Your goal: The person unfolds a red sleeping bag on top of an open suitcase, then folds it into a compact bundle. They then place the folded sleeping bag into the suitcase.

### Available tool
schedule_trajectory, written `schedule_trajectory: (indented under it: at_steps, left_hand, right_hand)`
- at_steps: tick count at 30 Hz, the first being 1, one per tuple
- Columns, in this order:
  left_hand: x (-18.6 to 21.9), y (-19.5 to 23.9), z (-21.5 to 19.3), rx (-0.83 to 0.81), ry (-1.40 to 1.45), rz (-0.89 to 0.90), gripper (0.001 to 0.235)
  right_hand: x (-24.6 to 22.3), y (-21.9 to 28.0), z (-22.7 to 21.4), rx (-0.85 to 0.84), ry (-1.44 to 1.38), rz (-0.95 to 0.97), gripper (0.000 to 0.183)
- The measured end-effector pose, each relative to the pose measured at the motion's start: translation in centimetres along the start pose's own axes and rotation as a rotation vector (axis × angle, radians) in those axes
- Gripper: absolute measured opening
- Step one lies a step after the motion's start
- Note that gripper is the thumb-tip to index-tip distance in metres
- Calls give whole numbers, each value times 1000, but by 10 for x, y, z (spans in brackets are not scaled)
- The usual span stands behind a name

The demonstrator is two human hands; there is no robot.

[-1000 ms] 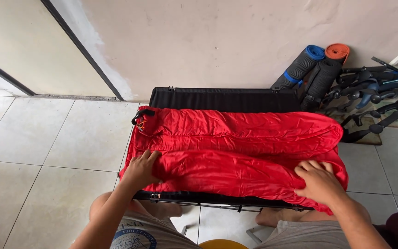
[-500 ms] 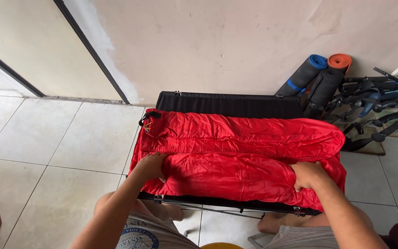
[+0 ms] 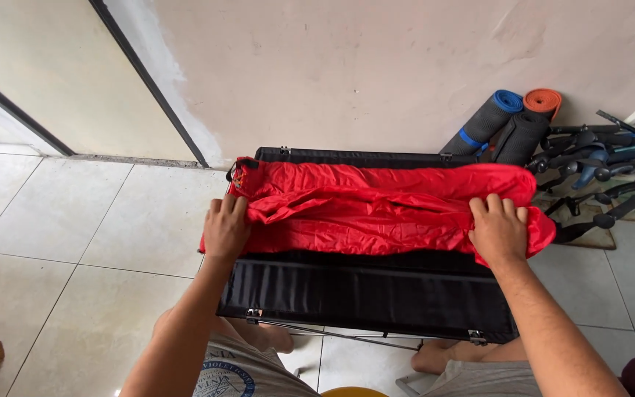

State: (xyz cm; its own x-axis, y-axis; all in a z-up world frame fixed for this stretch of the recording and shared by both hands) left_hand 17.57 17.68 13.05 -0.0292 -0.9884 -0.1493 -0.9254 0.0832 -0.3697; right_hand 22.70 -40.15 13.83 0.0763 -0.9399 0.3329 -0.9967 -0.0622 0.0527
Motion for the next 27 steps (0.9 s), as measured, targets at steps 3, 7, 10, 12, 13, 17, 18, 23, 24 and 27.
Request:
schedule_trajectory:
  at_steps: [3, 7, 10, 12, 13, 17, 18, 23, 24, 27]
  left_hand:
    - [-8, 33, 6, -78, 105, 90, 36]
    - [7, 115, 12, -399, 147, 272, 47]
    - [16, 168, 14, -745, 349, 258, 53]
    - [16, 175, 13, -1003, 486, 151, 72]
    - [29, 143, -29, -1008, 487, 152, 72]
    - [21, 90, -90, -1339, 724, -223, 35]
    - [12, 82, -77, -1199, 767, -208, 43]
    - [-21, 71, 14, -883, 655, -448, 90]
    - [-23, 72, 28, -913, 683, -565, 113]
    - [-22, 77, 47, -964, 609, -625, 138]
  right_hand:
    - [6, 36, 18, 146, 0, -8, 63]
    - [3, 91, 90, -121, 55, -157, 61]
    - [-2, 130, 116, -365, 1, -369, 80]
    - [3, 142, 110, -557, -133, -283, 86]
    - [2, 142, 98, -563, -134, -283, 86]
    - [0, 137, 69, -741, -261, -158, 66]
    - [-3, 137, 65, -760, -286, -145, 56]
    - [-20, 149, 50, -781, -311, -115, 58]
    - [-21, 151, 52, -778, -296, -101, 70]
    - [-29, 160, 82, -616, -108, -137, 84]
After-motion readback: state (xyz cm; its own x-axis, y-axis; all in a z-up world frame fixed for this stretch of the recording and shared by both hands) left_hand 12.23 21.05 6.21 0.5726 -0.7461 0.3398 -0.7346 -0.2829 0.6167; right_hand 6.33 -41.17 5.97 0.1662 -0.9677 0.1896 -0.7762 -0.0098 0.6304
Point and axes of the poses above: each hand's wrist, its own y-axis away from the middle knuckle, its own z-axis out of the palm, x = y × z, the point moved 4 cm from there along -y, towards the middle knuckle, and after that the axes turned 13 degrees about -x, right-handed, at the moved point
